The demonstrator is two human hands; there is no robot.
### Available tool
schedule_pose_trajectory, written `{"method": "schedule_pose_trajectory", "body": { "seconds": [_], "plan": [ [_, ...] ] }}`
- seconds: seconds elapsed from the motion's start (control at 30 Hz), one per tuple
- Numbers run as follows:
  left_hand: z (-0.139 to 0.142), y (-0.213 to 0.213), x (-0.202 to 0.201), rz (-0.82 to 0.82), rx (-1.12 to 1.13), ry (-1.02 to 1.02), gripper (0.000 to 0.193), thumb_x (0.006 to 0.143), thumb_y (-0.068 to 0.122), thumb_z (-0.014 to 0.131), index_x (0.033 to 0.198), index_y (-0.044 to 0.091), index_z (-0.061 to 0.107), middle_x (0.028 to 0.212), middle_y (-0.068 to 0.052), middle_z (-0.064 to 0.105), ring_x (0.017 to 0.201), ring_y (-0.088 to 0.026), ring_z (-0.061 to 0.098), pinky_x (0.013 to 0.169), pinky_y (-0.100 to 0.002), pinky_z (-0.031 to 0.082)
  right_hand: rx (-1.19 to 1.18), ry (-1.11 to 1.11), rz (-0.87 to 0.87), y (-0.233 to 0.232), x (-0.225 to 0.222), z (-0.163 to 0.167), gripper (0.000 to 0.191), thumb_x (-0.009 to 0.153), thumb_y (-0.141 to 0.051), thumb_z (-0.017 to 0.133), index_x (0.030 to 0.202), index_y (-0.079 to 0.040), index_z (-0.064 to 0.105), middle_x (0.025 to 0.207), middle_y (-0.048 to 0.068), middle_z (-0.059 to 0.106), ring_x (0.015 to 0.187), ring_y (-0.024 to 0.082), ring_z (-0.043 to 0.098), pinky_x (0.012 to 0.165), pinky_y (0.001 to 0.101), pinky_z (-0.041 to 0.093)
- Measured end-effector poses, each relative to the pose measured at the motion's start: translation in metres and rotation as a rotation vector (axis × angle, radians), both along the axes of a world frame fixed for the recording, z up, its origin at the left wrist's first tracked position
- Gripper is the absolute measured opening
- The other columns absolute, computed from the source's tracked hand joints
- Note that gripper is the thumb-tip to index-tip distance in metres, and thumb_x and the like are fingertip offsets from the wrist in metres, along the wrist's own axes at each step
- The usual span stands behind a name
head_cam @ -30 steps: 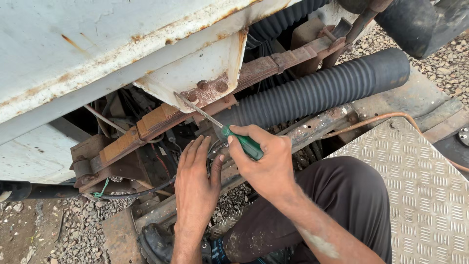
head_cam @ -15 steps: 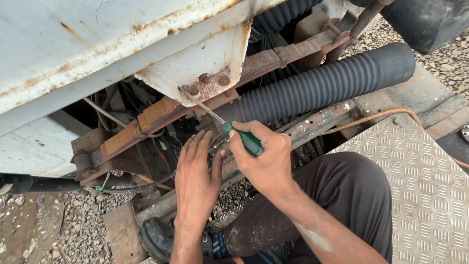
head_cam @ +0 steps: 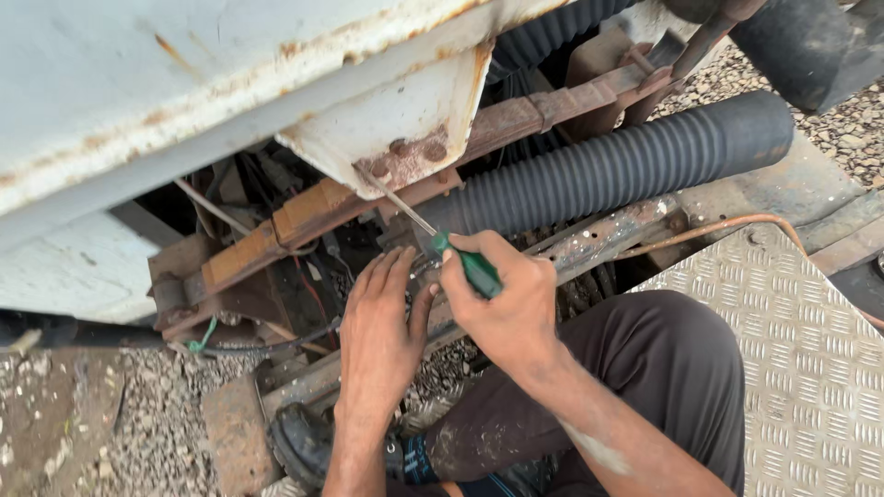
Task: The person uses a screwdriver to scrape rust and debris from a metal bracket on a vehicle's leaf spring suspension. The person repeatedly scrapes the same area to clean the surface.
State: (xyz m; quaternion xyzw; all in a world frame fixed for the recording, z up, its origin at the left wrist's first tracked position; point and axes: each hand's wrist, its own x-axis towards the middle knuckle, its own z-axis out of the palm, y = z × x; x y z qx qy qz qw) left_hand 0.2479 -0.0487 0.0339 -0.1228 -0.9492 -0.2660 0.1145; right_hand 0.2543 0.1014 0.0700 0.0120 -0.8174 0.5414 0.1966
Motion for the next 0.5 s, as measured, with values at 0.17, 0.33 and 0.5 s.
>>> {"method": "schedule_pose_trajectory", "body": {
  "seconds": [0.17,0.33,0.5],
  "plan": [
    [-0.0028,-0.0018,-0.0010,-0.013,-0.022,0.019,0.051,0.092,0.022,0.070,0.134,-0.003,0.059,0.133,-0.024,0.064,0.130,-0.042,0.055,0.106,-0.051,0.045,0.088,0.125,-0.045,0.0015,0.0046,0.0090,0.014,0.090,-0.013,0.073,0.100,-0.003,0.075,0.077,0.011,0.077,0.067,0.012,0.078,0.057,0.0279,0.059],
    [-0.0045,-0.0042,-0.0013,-0.025,-0.039,0.039,0.053,0.091,0.021,0.071,0.135,-0.004,0.057,0.131,-0.027,0.064,0.128,-0.044,0.056,0.104,-0.053,0.046,0.109,-0.041,-0.076,-0.0001,0.0046,0.0078,0.017,0.088,-0.016,0.074,0.100,-0.005,0.076,0.071,0.013,0.075,0.059,0.016,0.077,0.051,0.0309,0.056],
    [-0.0006,-0.0001,-0.0021,0.038,0.114,-0.041,0.072,0.089,0.012,0.072,0.150,-0.008,0.039,0.132,-0.032,0.059,0.125,-0.046,0.055,0.101,-0.054,0.048,0.167,0.014,-0.040,-0.0062,0.0092,0.0010,0.016,0.088,-0.016,0.075,0.099,-0.005,0.074,0.072,0.014,0.073,0.063,0.020,0.077,0.053,0.0323,0.056]
  ]
}}
